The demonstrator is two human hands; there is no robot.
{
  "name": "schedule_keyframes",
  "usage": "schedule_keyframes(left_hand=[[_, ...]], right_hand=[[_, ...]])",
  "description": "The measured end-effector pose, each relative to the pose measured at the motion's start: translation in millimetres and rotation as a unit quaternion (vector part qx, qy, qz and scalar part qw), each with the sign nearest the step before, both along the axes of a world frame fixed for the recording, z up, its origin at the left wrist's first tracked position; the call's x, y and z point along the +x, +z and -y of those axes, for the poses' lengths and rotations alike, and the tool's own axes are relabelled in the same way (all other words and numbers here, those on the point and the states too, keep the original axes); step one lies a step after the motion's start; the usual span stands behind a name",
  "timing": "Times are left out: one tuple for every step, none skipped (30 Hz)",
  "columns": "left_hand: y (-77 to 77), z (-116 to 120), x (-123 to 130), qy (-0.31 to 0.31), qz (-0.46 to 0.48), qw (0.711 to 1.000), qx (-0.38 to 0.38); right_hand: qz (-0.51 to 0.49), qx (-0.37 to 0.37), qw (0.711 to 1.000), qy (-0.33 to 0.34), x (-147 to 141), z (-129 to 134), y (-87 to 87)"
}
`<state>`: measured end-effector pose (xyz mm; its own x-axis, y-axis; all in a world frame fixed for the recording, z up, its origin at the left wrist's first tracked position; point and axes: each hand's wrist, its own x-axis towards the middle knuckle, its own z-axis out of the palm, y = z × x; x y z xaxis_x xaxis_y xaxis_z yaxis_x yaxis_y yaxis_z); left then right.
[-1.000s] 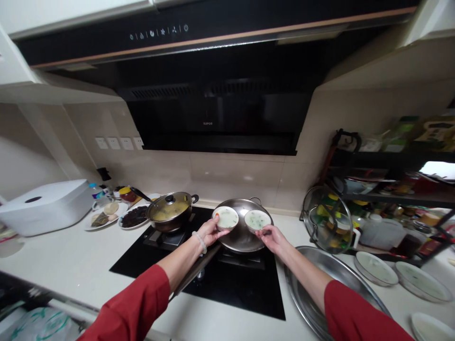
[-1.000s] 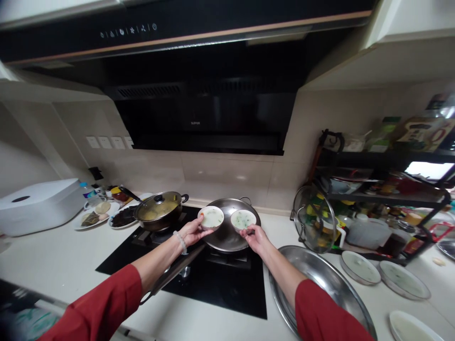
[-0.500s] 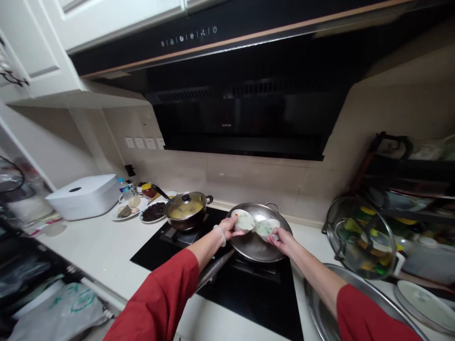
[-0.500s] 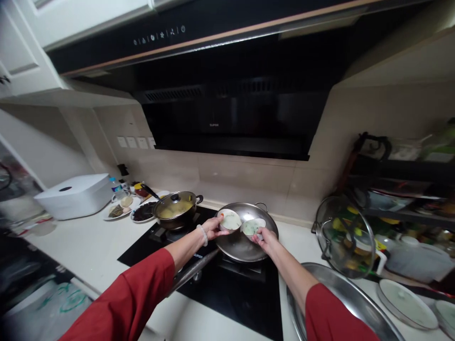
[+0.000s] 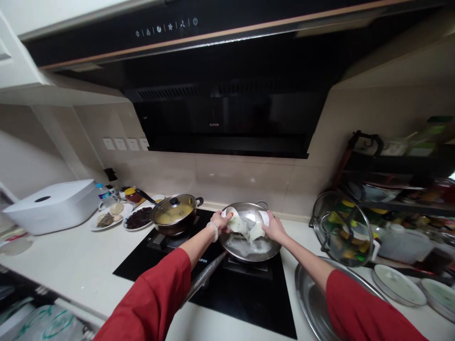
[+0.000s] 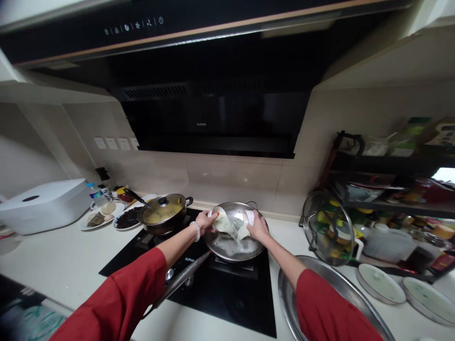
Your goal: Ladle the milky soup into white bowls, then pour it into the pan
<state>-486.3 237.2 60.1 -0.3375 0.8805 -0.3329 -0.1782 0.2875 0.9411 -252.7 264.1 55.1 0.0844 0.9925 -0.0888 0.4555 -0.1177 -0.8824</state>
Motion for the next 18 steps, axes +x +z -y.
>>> schedule_keyframes(left_hand=[[2.4, 0.6, 0.0, -0.006, -0.035, 0.999, 0.017], [5.2, 1.5, 0.1, -0.015, -0.074, 0.997, 0.035], [8.4, 2.6, 0.3, -0.026, -0.110, 0.992, 0.054], [11.6, 4.1, 0.8, -0.037, -0.133, 0.988, 0.073], [14.5, 5.8, 1.5, -0.055, -0.158, 0.981, 0.096], [16.9, 7.6, 2.5, -0.082, -0.196, 0.969, 0.123], [18.7, 9.5, 3.7, -0.116, -0.247, 0.950, 0.151], [19.8, 11.3, 5.2, -0.155, -0.305, 0.922, 0.179], [20.3, 13.0, 6.7, -0.193, -0.364, 0.888, 0.204], [20.3, 14.6, 8.3, -0.225, -0.413, 0.853, 0.226], [20.1, 16.0, 9.9, -0.246, -0.444, 0.826, 0.243], [19.8, 17.2, 11.2, -0.256, -0.454, 0.814, 0.256], [19.6, 18.3, 12.4, -0.261, -0.451, 0.810, 0.269], [19.7, 19.2, 13.3, -0.264, -0.444, 0.809, 0.280], [20.2, 20.1, 13.9, -0.267, -0.436, 0.810, 0.289], [20.9, 20.7, 14.4, -0.269, -0.429, 0.811, 0.295], [21.9, 21.2, 14.6, -0.272, -0.424, 0.811, 0.298], [22.9, 21.6, 14.6, -0.276, -0.421, 0.810, 0.300]], right_hand=[[0.038, 0.022, 0.999, 0.027, 1.1, 2.7, 2.2], [0.094, 0.049, 0.992, 0.062, 1.8, 5.7, 4.1], [0.166, 0.078, 0.978, 0.102, 2.1, 8.7, 5.6], [0.243, 0.107, 0.954, 0.142, 2.2, 11.6, 6.9], [0.316, 0.131, 0.923, 0.174, 1.9, 14.2, 7.8], [0.373, 0.149, 0.895, 0.194, 1.5, 16.3, 8.5], [0.408, 0.162, 0.876, 0.200, 1.1, 18.0, 9.1], [0.431, 0.172, 0.863, 0.201, 0.8, 19.2, 9.6], [0.445, 0.181, 0.854, 0.199, 0.6, 19.9, 10.0], [0.453, 0.191, 0.849, 0.195, 0.7, 20.3, 10.4], [0.456, 0.199, 0.846, 0.191, 1.1, 20.4, 10.9], [0.456, 0.204, 0.846, 0.186, 1.7, 20.5, 11.4], [0.453, 0.206, 0.848, 0.182, 2.5, 20.7, 11.9], [0.450, 0.209, 0.849, 0.179, 3.4, 21.0, 12.6], [0.448, 0.211, 0.851, 0.177, 4.3, 21.4, 13.2], [0.446, 0.214, 0.851, 0.175, 5.1, 22.1, 13.9], [0.445, 0.215, 0.852, 0.174, 5.7, 22.9, 14.6], [0.445, 0.216, 0.852, 0.172, 6.2, 23.8, 15.2]])
